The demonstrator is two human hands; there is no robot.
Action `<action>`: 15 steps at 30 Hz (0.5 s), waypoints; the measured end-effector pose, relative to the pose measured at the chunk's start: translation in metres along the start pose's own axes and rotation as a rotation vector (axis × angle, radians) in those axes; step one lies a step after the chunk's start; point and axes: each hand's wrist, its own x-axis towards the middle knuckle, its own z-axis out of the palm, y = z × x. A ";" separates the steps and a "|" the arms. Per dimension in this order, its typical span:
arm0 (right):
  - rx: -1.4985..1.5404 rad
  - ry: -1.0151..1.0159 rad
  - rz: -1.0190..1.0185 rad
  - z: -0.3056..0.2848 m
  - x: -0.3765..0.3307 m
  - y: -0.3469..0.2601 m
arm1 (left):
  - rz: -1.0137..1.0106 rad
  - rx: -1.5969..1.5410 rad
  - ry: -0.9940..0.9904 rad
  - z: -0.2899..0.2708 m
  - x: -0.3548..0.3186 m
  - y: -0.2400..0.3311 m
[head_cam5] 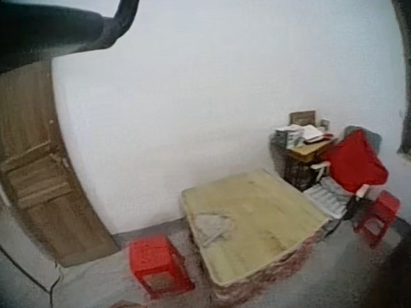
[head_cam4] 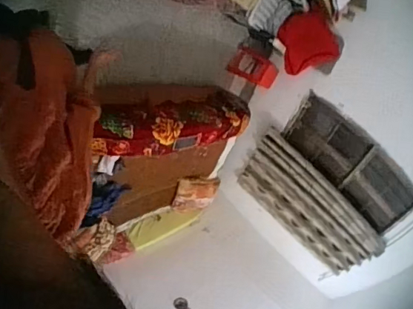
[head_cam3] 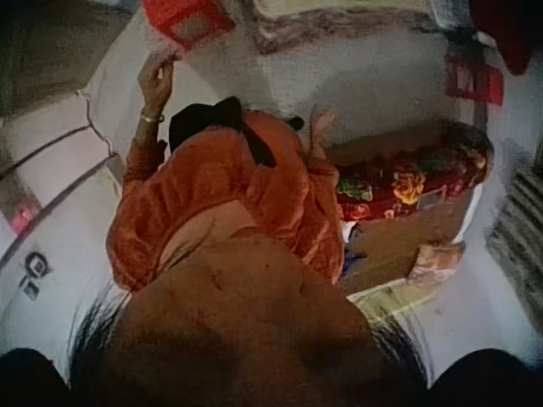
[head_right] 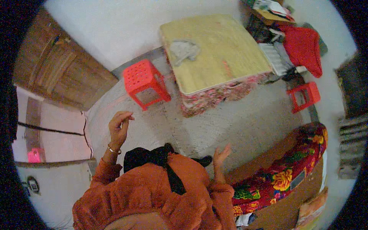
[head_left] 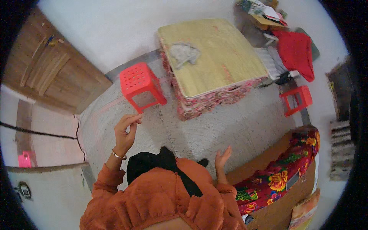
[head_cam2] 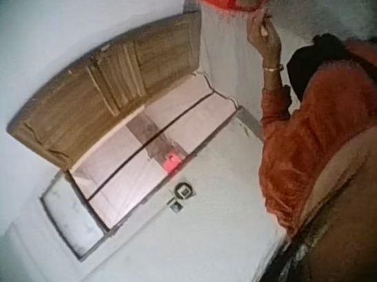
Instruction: The person wipes the surface of a small table with a cloth. They move around the table to reach different areas and continue wiping the entire top surface.
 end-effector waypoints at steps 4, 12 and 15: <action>0.179 -0.073 0.173 0.026 0.036 -0.070 | -0.128 -0.011 0.068 -0.060 -0.012 -0.044; 0.364 -0.128 -0.022 0.090 0.090 -0.212 | -0.255 -0.031 0.145 -0.118 -0.008 -0.113; 0.386 -0.155 -0.162 0.100 0.134 -0.257 | -0.244 -0.007 0.145 -0.115 0.009 -0.138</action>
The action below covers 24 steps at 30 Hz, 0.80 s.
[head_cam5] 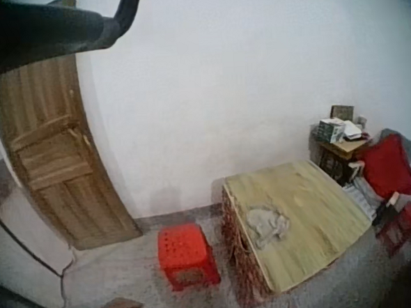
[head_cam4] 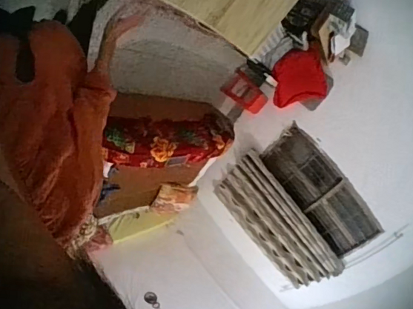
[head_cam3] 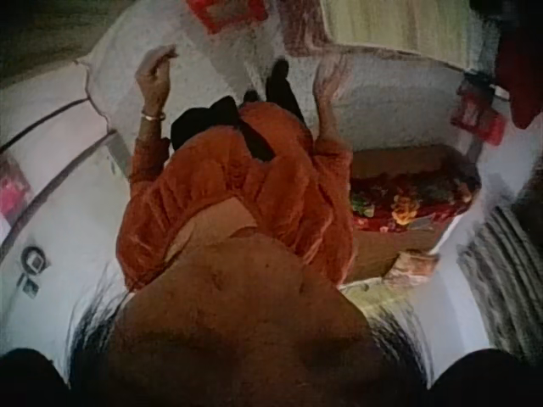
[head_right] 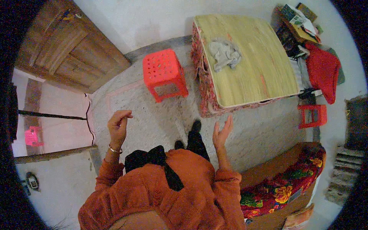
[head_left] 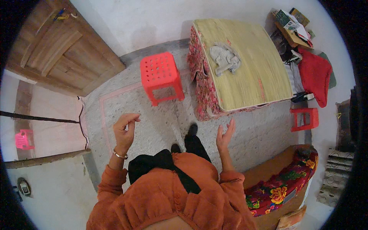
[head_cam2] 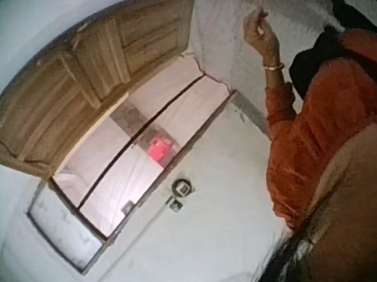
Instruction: The person wipes the surface of a small table with a cloth. They move around the table to reach different areas and continue wiping the entire top surface.
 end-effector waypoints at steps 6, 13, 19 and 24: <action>-0.063 0.058 -0.151 0.037 0.146 -0.003 | 0.024 0.051 -0.006 0.017 0.069 -0.018; -0.319 0.018 -0.182 0.098 0.308 0.030 | -0.032 0.013 -0.025 0.039 0.164 -0.048; -0.621 -0.130 -0.165 0.146 0.361 0.034 | -0.016 -0.036 -0.291 0.121 0.248 -0.066; -0.631 -0.155 -0.140 0.148 0.351 0.052 | 0.197 -0.002 -0.604 0.221 0.324 -0.050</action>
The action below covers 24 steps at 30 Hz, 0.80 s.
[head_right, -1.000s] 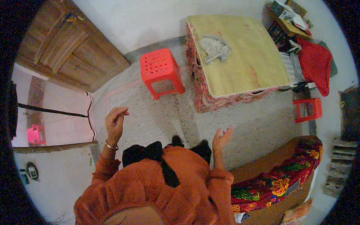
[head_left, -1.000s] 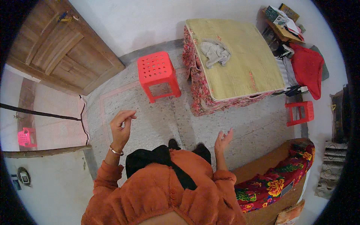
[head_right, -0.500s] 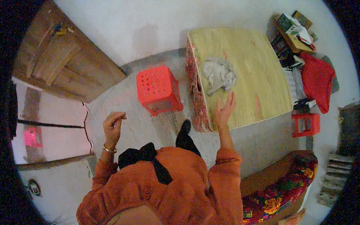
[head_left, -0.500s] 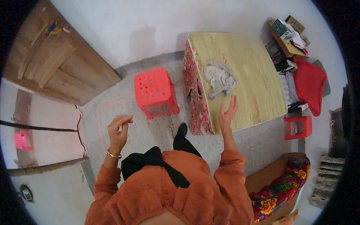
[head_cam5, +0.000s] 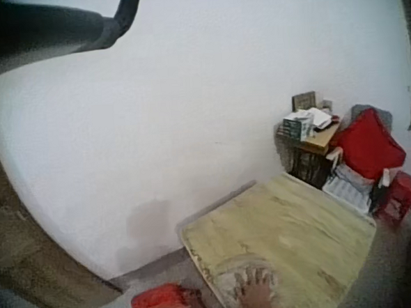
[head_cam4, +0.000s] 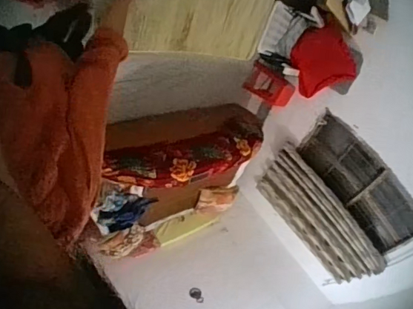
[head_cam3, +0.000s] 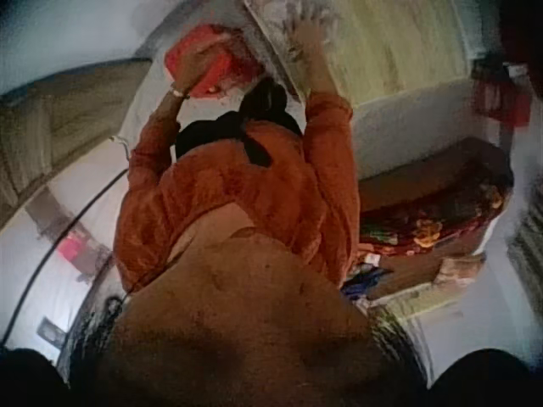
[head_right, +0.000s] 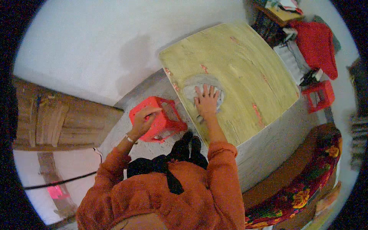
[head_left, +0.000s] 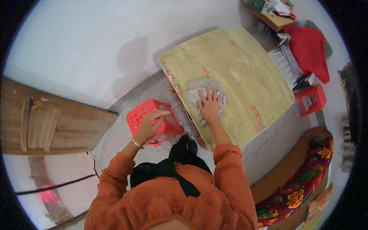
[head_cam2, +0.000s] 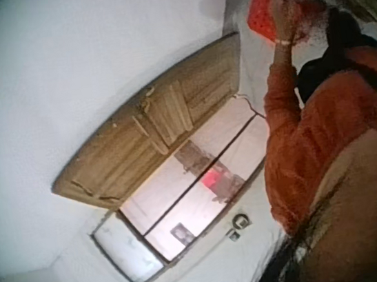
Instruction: The person wipes the surface of a small table with a cloth. They move around the table to reach different areas and continue wiping the entire top surface.
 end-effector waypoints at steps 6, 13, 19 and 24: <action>0.065 0.046 0.052 -0.003 -0.003 -0.007 | 0.059 -0.069 -0.246 0.066 0.105 -0.053; 0.087 0.107 0.111 -0.003 -0.005 -0.009 | 0.299 0.126 -0.391 0.113 0.183 -0.127; 0.089 0.151 0.152 -0.006 -0.007 -0.013 | 0.386 0.302 -0.527 0.100 0.214 -0.174; 0.086 0.204 0.156 -0.002 -0.007 -0.013 | 0.423 0.481 -0.776 0.072 0.223 -0.196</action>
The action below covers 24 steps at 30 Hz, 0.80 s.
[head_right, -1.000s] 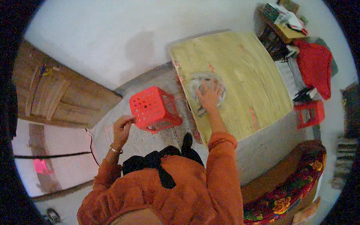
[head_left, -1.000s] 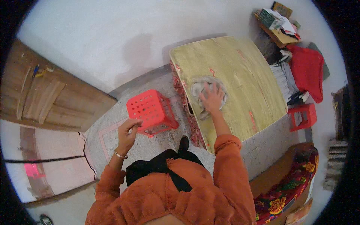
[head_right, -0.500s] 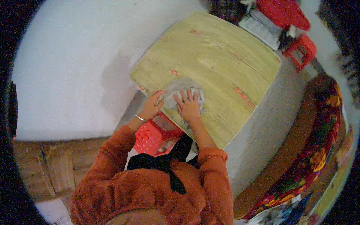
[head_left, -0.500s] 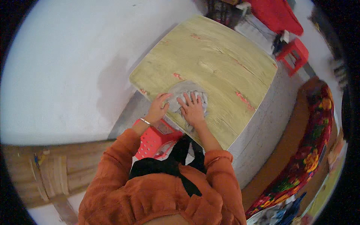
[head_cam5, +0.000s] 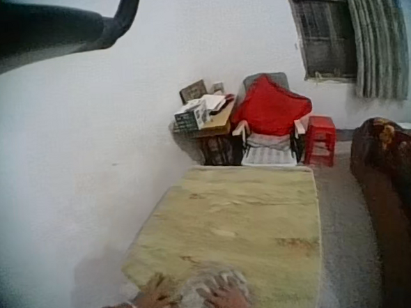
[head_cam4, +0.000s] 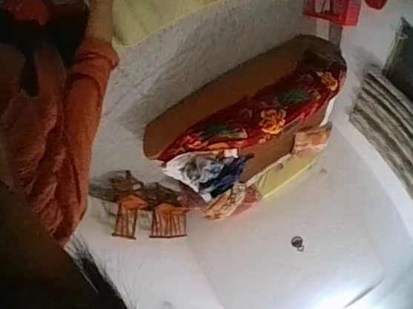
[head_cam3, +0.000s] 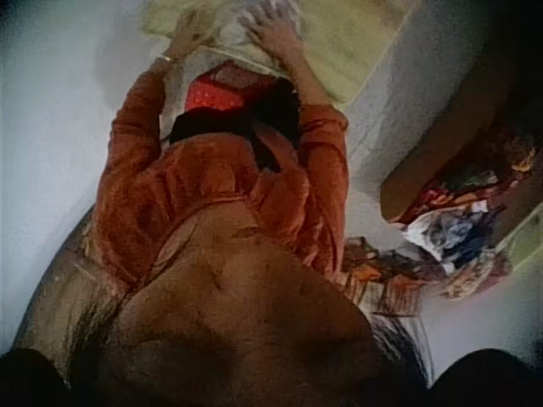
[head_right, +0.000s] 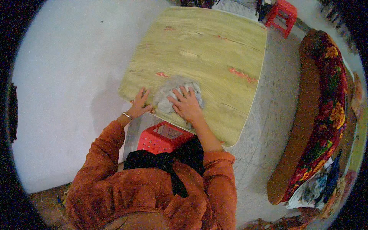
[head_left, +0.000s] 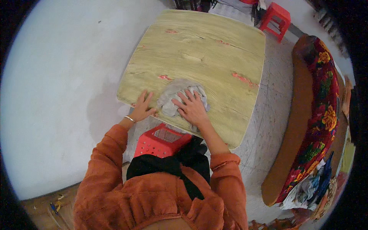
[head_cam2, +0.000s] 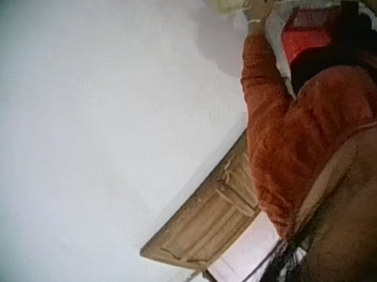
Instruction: The person wipes the surface of a small table with a cloth. They move around the table to reach different areas and continue wiping the entire top surface.
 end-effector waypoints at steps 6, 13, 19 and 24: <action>-0.041 0.092 -0.019 0.007 -0.006 -0.004 | 0.026 0.382 -0.263 0.010 0.000 -0.013; -0.103 0.168 -0.034 0.020 -0.013 -0.005 | 0.269 0.506 -0.452 -0.009 0.008 -0.022; -0.253 0.091 -0.019 0.027 -0.012 -0.008 | 0.378 0.529 -0.477 -0.010 0.015 -0.045; -0.306 0.148 0.026 0.039 -0.013 -0.013 | 0.533 0.534 -0.449 -0.020 0.016 -0.047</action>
